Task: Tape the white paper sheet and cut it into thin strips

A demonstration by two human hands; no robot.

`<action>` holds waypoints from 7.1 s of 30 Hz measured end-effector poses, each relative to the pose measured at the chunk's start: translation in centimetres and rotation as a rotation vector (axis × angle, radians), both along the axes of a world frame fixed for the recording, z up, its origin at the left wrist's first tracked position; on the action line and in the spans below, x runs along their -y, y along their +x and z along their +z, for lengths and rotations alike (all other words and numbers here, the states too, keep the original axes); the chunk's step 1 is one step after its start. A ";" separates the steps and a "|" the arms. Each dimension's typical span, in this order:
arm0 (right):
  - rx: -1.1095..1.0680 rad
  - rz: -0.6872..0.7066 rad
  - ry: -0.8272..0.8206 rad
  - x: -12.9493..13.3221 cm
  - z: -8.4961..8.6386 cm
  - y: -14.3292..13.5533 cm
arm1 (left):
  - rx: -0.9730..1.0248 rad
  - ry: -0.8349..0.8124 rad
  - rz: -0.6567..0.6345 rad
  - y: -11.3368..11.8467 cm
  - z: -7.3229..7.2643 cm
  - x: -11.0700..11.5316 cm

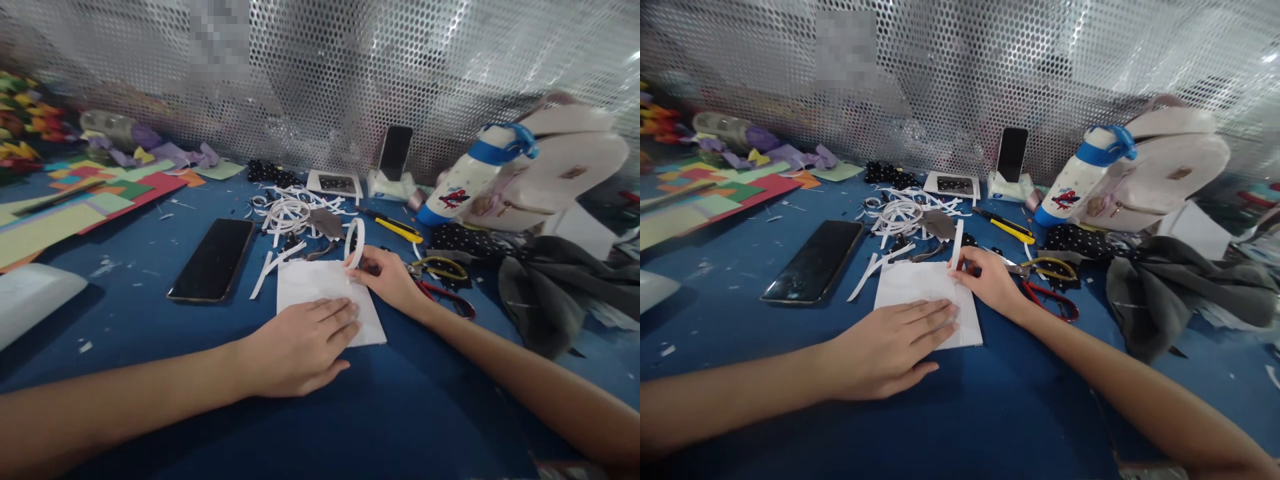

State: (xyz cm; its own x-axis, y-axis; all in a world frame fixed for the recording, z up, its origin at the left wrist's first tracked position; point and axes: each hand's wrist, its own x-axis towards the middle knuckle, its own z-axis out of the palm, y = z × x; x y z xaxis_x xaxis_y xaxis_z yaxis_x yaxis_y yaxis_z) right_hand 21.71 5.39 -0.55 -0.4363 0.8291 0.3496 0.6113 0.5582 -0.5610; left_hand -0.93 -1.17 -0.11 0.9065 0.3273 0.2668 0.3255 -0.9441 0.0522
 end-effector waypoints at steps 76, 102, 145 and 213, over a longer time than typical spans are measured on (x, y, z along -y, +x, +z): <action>0.178 -0.090 0.064 -1.8 0.6 -1.2 | -0.046 -0.034 -0.020 0.0 0.0 -0.1; 0.253 0.080 0.036 1.9 3.4 1.4 | 0.311 -0.575 0.197 0.5 1.6 -1.7; 0.649 -0.109 -0.118 6.7 5.1 6.9 | 0.326 -0.452 0.130 0.6 -0.1 -1.8; -0.873 0.314 -0.781 3.6 2.2 -1.0 | 0.750 -0.407 0.210 0.1 0.6 -2.0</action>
